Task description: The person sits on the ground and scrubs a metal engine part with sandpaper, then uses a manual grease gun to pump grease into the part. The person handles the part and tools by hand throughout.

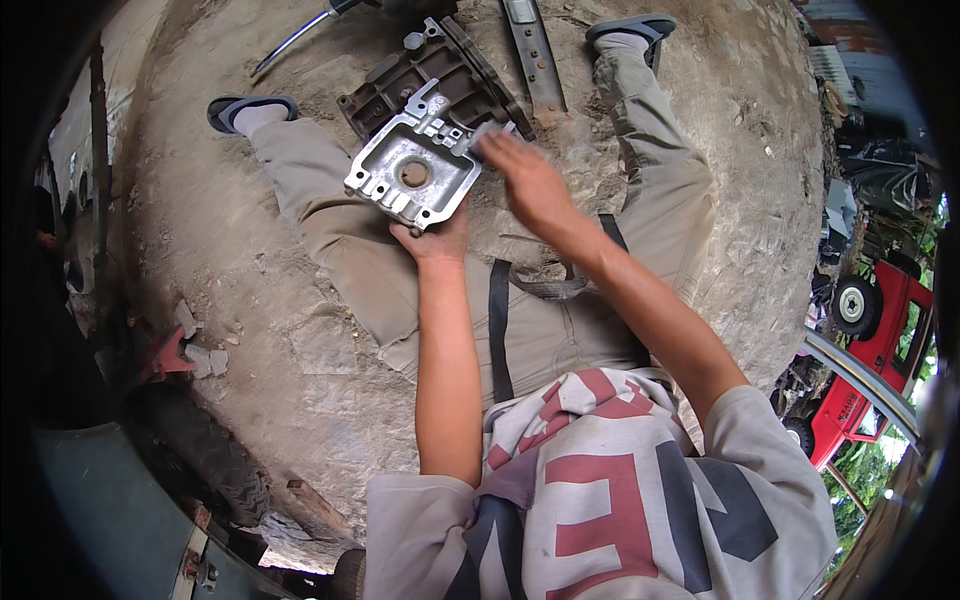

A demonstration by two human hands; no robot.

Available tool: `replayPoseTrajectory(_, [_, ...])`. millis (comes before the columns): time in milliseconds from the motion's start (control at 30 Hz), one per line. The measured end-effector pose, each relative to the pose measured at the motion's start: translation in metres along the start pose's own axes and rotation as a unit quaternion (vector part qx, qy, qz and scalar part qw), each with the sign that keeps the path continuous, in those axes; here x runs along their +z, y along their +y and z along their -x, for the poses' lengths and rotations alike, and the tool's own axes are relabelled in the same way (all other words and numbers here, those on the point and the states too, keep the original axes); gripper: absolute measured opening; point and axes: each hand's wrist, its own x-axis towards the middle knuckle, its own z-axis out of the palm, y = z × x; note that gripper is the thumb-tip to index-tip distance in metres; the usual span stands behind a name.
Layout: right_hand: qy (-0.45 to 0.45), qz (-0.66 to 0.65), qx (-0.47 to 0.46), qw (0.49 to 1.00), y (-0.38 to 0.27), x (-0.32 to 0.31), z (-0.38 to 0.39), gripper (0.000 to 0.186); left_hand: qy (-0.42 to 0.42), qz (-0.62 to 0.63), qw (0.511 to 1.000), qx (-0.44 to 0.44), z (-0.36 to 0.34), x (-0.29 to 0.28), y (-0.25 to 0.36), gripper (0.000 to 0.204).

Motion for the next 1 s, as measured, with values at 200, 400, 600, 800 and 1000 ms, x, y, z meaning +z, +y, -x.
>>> replayPoseTrajectory(200, [-0.103, -0.105, -0.125, 0.981, -0.089, -0.017, 0.033, 0.064, -0.031, 0.389, 0.906, -0.162, -0.013, -0.088, 0.000, 0.068])
replayPoseTrajectory(400, [0.001, 0.000, -0.037, 0.999, 0.005, 0.011, 0.007, 0.065, 0.000, 0.027, 1.000, -0.005, 0.004, 0.008, 0.002, 0.060])
replayPoseTrajectory(600, [-0.025, 0.003, -0.001, 1.000, -0.014, 0.000, -0.001, 0.068, -0.074, 0.177, 0.977, -0.090, -0.013, -0.019, 0.009, 0.062])
replayPoseTrajectory(800, [-0.098, -0.089, -0.125, 0.983, -0.086, -0.017, 0.030, 0.065, -0.019, 0.322, 0.935, -0.146, -0.023, -0.094, -0.009, 0.071])
replayPoseTrajectory(1000, [0.019, -0.023, -0.007, 1.000, -0.001, 0.014, 0.004, 0.067, -0.027, 0.025, 0.999, -0.003, -0.003, -0.002, -0.001, 0.064])
